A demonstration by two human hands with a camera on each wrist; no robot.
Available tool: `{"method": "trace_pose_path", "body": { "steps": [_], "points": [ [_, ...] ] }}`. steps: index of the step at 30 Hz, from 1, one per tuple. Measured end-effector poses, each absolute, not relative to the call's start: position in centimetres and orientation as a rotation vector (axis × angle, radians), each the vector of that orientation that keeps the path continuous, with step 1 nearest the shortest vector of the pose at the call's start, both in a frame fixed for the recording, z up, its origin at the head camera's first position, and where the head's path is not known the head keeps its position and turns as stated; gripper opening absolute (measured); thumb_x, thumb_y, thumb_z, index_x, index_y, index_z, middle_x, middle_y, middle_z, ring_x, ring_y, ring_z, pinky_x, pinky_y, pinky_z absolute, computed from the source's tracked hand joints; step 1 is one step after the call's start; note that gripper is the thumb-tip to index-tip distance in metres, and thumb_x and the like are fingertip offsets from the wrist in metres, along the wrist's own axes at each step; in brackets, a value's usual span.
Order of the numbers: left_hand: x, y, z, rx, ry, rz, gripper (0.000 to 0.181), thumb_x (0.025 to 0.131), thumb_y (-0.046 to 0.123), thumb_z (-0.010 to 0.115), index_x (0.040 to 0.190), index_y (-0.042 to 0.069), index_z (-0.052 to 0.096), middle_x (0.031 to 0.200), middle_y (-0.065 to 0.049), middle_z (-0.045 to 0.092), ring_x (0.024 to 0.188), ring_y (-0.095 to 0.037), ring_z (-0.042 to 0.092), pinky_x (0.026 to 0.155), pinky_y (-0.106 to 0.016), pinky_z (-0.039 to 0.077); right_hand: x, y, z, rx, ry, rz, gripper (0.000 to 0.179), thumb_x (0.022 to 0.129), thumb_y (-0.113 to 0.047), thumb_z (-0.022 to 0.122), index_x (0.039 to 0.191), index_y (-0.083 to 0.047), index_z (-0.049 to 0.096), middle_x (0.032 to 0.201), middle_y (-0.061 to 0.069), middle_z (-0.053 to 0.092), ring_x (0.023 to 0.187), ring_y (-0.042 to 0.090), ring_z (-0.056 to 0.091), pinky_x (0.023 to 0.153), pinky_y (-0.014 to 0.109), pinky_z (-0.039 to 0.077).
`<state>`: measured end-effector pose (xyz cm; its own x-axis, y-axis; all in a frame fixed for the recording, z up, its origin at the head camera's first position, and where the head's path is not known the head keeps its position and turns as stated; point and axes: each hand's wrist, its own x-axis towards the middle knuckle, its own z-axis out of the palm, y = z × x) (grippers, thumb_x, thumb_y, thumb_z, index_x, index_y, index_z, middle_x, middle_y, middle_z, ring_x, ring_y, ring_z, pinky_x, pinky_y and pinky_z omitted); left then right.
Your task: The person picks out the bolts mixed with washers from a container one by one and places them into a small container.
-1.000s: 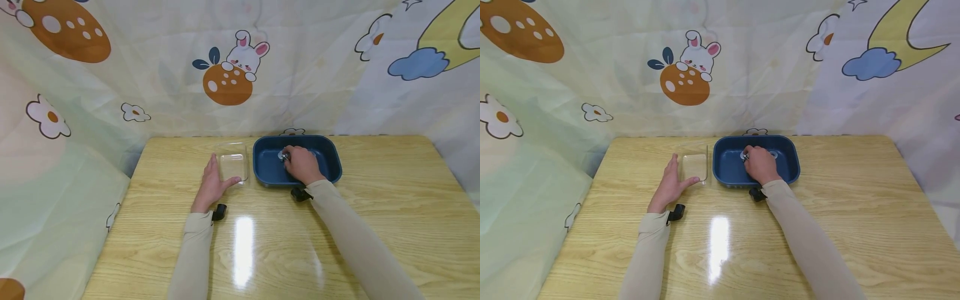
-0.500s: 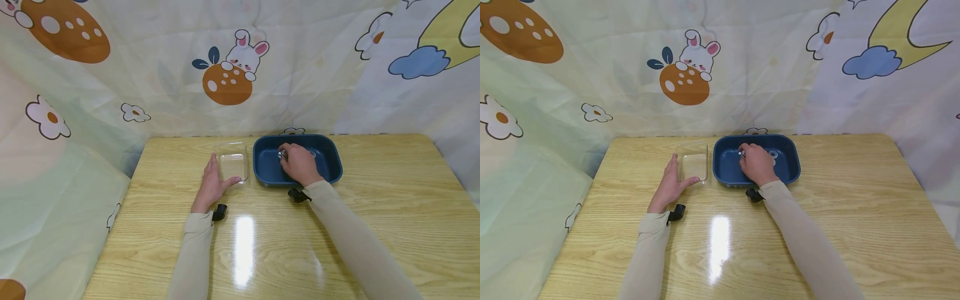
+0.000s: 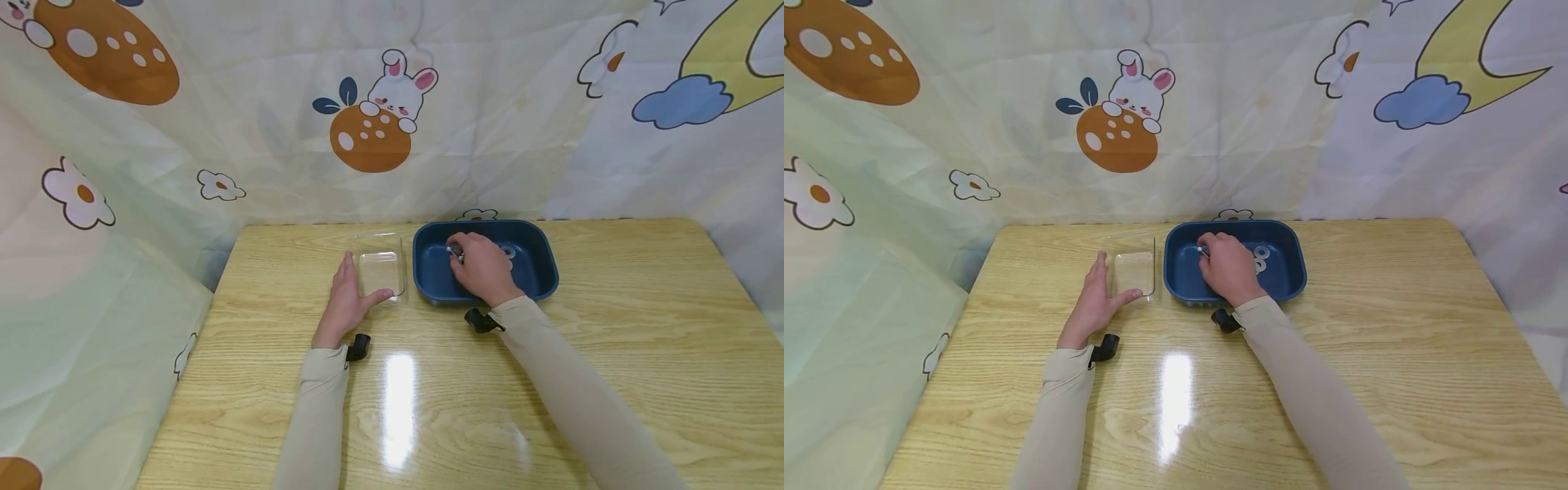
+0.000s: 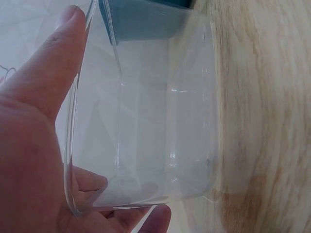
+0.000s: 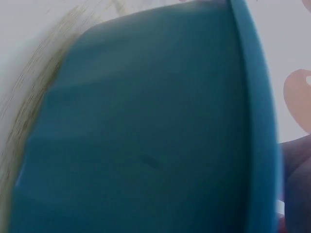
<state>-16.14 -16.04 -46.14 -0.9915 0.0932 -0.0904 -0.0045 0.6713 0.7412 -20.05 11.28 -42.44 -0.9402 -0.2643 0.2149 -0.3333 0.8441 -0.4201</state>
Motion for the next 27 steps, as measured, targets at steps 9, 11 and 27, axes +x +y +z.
{"method": "trace_pose_path", "body": {
  "steps": [9, 11, 27],
  "points": [
    [-16.1, -16.0, -46.1, 0.072, 2.759, 1.225, 0.124, 0.084, 0.053, 0.077, 0.160, 0.003, -0.007, 0.167, -0.018, 0.001, 0.153, -0.036, 0.005, 0.121, -0.051, 0.016, -19.7, 10.4, -41.8, 0.486, -2.875, 0.724, 0.025, 0.094, -0.012, 0.068, 0.118, -0.005, 0.070, 0.098, 0.011, 0.068, 0.081, 0.027, 0.063, 0.067, 0.042, 0.055],
    [-16.1, -16.0, -46.1, 0.073, 2.763, 1.224, 0.123, 0.084, 0.053, 0.077, 0.160, 0.002, -0.006, 0.167, -0.018, 0.001, 0.153, -0.036, 0.005, 0.121, -0.051, 0.015, -19.7, 10.2, -41.7, 0.488, -2.878, 0.726, 0.025, 0.094, -0.012, 0.068, 0.118, -0.005, 0.069, 0.098, 0.010, 0.067, 0.081, 0.027, 0.063, 0.068, 0.042, 0.055],
    [-16.1, -16.0, -46.2, 0.061, 2.759, 1.225, 0.124, 0.084, 0.055, 0.077, 0.160, 0.004, -0.007, 0.168, -0.017, 0.001, 0.153, -0.035, 0.005, 0.121, -0.050, 0.016, -19.1, 8.6, -41.8, 0.529, -2.840, 0.742, 0.024, 0.093, -0.012, 0.069, 0.116, -0.007, 0.070, 0.097, 0.009, 0.067, 0.083, 0.026, 0.063, 0.068, 0.040, 0.054]
  ]
}}
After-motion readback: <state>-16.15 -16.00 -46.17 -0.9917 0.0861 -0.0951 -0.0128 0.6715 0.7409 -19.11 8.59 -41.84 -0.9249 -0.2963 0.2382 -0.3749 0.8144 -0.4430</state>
